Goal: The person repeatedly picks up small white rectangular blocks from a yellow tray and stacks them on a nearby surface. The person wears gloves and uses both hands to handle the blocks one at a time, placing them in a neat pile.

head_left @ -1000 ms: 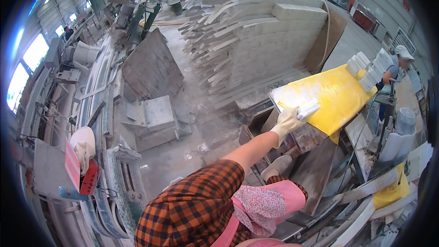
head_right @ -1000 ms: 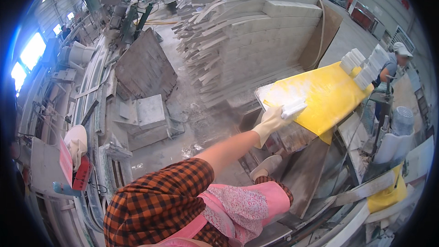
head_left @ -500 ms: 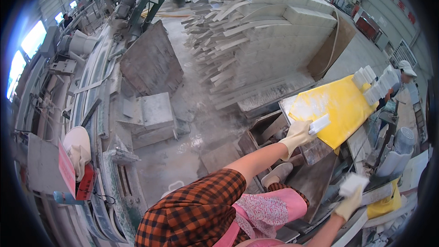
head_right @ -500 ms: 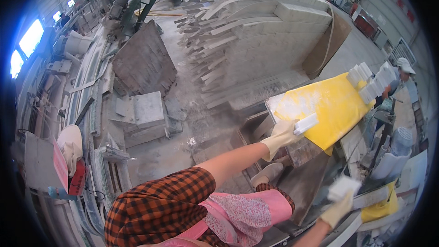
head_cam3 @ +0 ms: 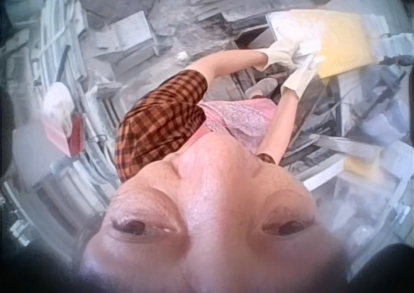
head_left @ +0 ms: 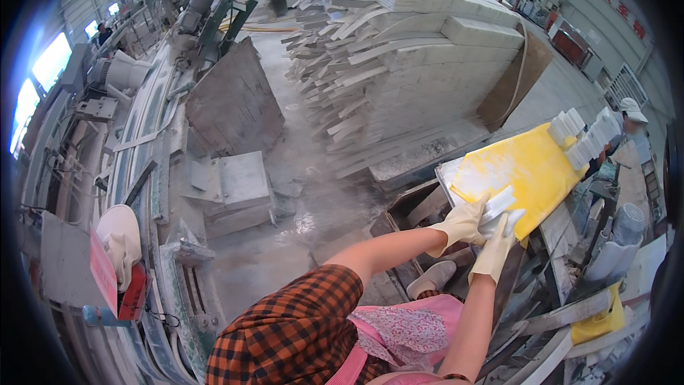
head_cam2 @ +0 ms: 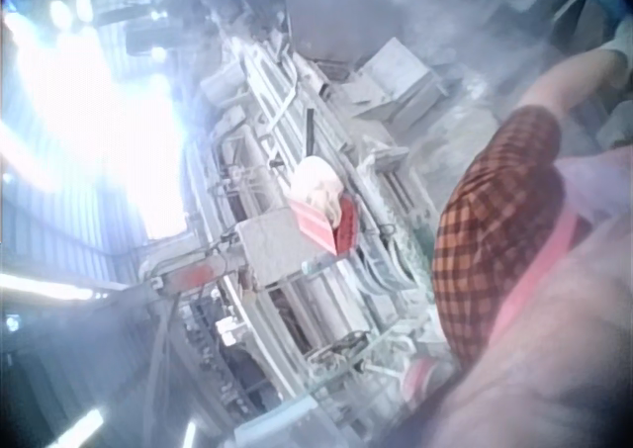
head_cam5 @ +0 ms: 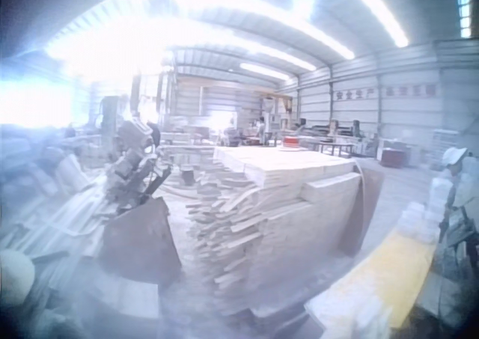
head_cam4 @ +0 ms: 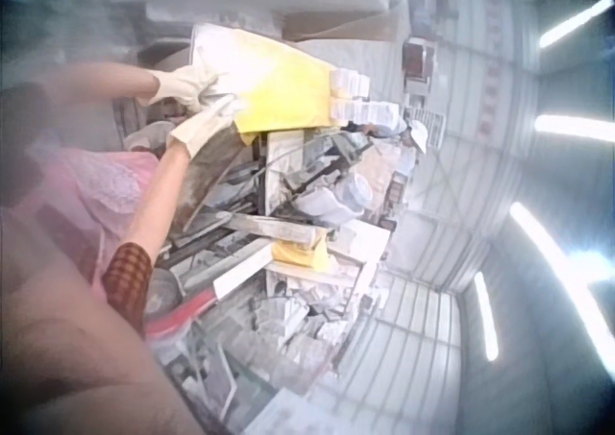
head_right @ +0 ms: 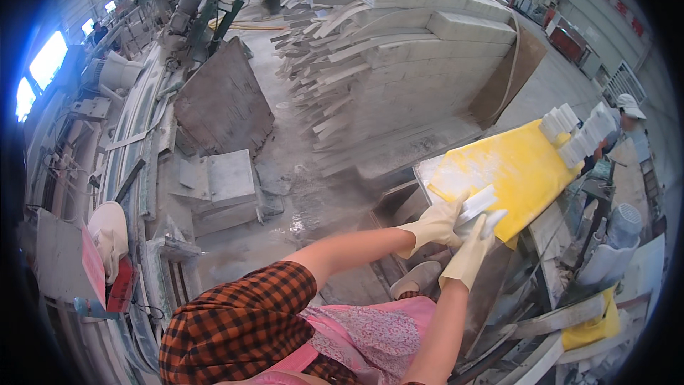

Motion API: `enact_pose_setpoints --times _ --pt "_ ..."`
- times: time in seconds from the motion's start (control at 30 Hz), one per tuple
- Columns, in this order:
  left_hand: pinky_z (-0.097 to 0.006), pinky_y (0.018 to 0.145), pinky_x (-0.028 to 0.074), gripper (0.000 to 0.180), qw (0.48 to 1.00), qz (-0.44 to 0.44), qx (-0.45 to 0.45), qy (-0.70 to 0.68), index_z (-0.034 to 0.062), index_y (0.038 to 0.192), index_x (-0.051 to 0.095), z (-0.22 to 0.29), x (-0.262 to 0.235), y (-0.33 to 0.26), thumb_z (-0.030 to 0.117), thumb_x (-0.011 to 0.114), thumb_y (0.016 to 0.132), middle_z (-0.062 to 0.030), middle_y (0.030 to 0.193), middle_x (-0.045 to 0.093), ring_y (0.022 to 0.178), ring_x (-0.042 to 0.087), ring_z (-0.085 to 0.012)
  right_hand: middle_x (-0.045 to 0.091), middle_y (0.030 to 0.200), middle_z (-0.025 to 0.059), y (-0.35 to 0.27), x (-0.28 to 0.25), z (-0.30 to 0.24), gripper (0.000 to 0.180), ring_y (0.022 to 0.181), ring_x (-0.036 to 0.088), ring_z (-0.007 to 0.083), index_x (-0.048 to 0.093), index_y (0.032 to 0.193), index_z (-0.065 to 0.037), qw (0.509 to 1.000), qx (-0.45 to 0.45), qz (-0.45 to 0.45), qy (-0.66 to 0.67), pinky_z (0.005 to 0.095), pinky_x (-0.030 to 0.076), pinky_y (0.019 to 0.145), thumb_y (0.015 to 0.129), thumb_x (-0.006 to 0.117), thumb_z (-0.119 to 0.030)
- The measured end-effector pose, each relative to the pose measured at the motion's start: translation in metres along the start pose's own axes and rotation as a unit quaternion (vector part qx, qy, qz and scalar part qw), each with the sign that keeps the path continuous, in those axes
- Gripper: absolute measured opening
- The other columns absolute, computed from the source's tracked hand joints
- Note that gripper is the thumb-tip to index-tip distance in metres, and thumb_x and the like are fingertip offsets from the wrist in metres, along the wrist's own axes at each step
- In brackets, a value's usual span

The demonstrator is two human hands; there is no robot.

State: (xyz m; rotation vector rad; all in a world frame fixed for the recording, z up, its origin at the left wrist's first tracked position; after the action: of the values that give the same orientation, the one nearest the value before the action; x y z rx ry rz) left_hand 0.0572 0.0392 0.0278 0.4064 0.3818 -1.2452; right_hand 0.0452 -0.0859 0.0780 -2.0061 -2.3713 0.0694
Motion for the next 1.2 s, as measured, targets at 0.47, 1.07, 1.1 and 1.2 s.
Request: enact_pose_setpoints --times 0.47,1.07,1.1,1.2 --pt "-0.042 0.101 0.052 0.118 0.990 0.120 -0.075 0.022 0.0043 0.152 0.042 0.002 -0.001 -0.008 0.034 0.101 0.054 -0.0212 0.124 0.068 0.117 0.066 -0.0382 0.056 0.148 0.0192 0.011 -0.109 0.018 0.052 0.139 0.052 0.0280 0.051 0.146 0.006 0.925 -0.248 -0.119 -0.263 0.0383 0.039 0.116 0.100 0.065 -0.014" --pt "-0.039 0.085 0.057 0.076 0.960 0.028 -0.068 -0.271 0.0091 0.150 0.036 0.004 0.025 -0.009 0.012 0.081 0.089 -0.0142 0.132 0.061 0.110 0.065 -0.0263 0.068 0.131 0.0204 -0.291 -0.544 0.060 0.042 0.125 0.064 0.0315 0.065 0.134 -0.001 0.815 -0.032 0.464 -0.346 0.0383 0.047 0.107 0.099 0.063 -0.025" --pt "-0.040 0.088 0.057 0.080 0.963 0.034 -0.072 -0.256 0.0075 0.152 0.035 0.005 0.021 -0.007 0.011 0.082 0.087 -0.0164 0.134 0.060 0.111 0.065 -0.0270 0.068 0.131 0.0207 -0.300 -0.548 0.064 0.042 0.124 0.064 0.0336 0.065 0.134 -0.001 0.802 -0.046 0.468 -0.369 0.0397 0.047 0.107 0.099 0.063 -0.025" --pt "-0.042 0.093 0.055 0.085 0.941 0.039 -0.109 -0.317 0.0041 0.153 0.034 -0.015 0.023 -0.014 0.012 0.084 0.085 -0.0194 0.136 0.058 0.116 0.062 -0.0277 0.068 0.128 0.0205 -0.308 -0.544 0.064 0.042 0.115 0.064 0.0383 0.064 0.133 -0.003 0.764 -0.064 0.448 -0.460 0.0443 0.049 0.102 0.095 0.065 -0.020"
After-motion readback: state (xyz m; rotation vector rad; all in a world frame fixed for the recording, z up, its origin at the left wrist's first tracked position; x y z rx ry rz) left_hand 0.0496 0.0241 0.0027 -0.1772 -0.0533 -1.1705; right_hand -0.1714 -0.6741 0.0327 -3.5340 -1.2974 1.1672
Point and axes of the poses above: each hand's wrist, its own y-axis towards the middle knuckle, its own x-axis out of the palm, z = x × y, the point moved 9 cm from there along y, towards the middle knuckle
